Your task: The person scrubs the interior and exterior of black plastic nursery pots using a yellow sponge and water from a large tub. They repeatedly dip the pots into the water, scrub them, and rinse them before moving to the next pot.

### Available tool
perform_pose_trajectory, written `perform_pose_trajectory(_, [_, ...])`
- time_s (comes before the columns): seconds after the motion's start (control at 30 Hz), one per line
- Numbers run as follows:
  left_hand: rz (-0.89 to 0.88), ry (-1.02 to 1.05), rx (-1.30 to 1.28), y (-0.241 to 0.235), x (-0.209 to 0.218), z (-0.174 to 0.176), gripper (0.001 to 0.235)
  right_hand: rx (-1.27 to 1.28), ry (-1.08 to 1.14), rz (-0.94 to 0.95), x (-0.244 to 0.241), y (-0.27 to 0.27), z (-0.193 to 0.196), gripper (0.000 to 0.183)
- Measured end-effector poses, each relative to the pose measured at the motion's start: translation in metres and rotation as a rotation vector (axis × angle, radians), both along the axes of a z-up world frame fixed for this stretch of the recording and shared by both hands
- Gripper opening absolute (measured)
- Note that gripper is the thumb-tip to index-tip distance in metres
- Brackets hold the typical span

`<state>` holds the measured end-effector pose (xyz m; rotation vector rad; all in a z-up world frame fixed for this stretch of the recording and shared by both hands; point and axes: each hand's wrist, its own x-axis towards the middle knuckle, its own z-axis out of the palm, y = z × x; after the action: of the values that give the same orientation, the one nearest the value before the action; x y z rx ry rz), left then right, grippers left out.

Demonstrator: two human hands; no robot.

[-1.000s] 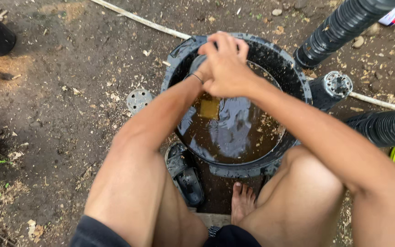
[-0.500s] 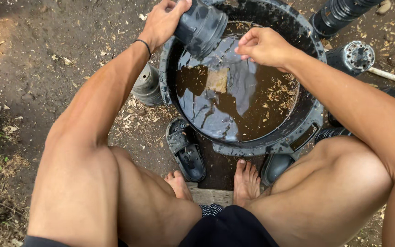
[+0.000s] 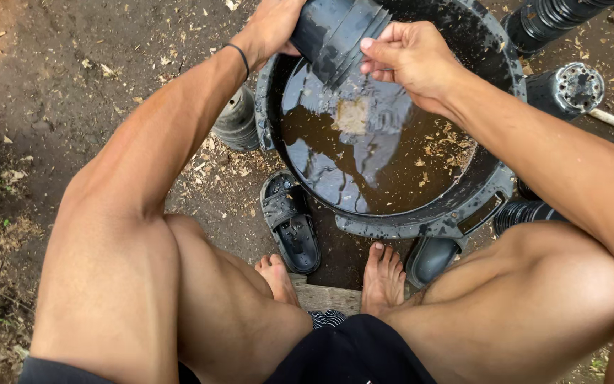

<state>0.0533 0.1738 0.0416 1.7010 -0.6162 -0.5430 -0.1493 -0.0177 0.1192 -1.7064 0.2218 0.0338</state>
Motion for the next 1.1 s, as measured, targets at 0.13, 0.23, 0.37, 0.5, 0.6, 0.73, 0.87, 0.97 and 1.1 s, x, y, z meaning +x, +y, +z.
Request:
perform_pose_trajectory(0.13, [-0.128,-0.087,-0.068,0.002,0.039,-0.021,0.051,0.088,-0.05,-0.004,-0.002,0.017,0.001,0.016])
perform_pose_trajectory(0.23, [-0.125,-0.127,-0.061,0.002,0.066,-0.034,0.046,0.144,-0.098,-0.015,0.003,0.024,0.006,0.015])
perform_pose_trajectory(0.37, [-0.139,-0.147,-0.053,0.008,0.082,-0.039,0.046,0.171,-0.11,-0.018,0.007,0.031,0.003,0.015])
perform_pose_trajectory(0.5, [-0.042,-0.267,0.091,0.017,0.062,-0.02,0.051,0.127,-0.142,0.017,0.008,0.029,-0.002,0.015])
perform_pose_trajectory(0.6, [0.047,-0.382,0.243,0.025,0.03,0.003,0.055,-0.063,-0.157,0.027,0.001,0.021,0.0,0.014])
perform_pose_trajectory(0.73, [0.131,-0.551,0.326,0.038,-0.025,0.022,0.073,-0.496,-0.111,0.081,-0.024,0.014,-0.003,0.017])
perform_pose_trajectory(0.87, [-0.027,-0.674,0.224,0.024,-0.073,0.02,0.118,-0.709,-0.139,0.104,-0.034,0.011,-0.007,0.021])
perform_pose_trajectory(0.97, [0.014,-0.624,0.34,0.014,-0.086,0.01,0.137,-0.786,-0.301,0.138,-0.037,0.01,-0.011,0.02])
perform_pose_trajectory(1.1, [0.048,-0.691,0.243,0.011,-0.081,0.005,0.139,-0.815,-0.288,0.105,-0.033,0.011,-0.008,0.021])
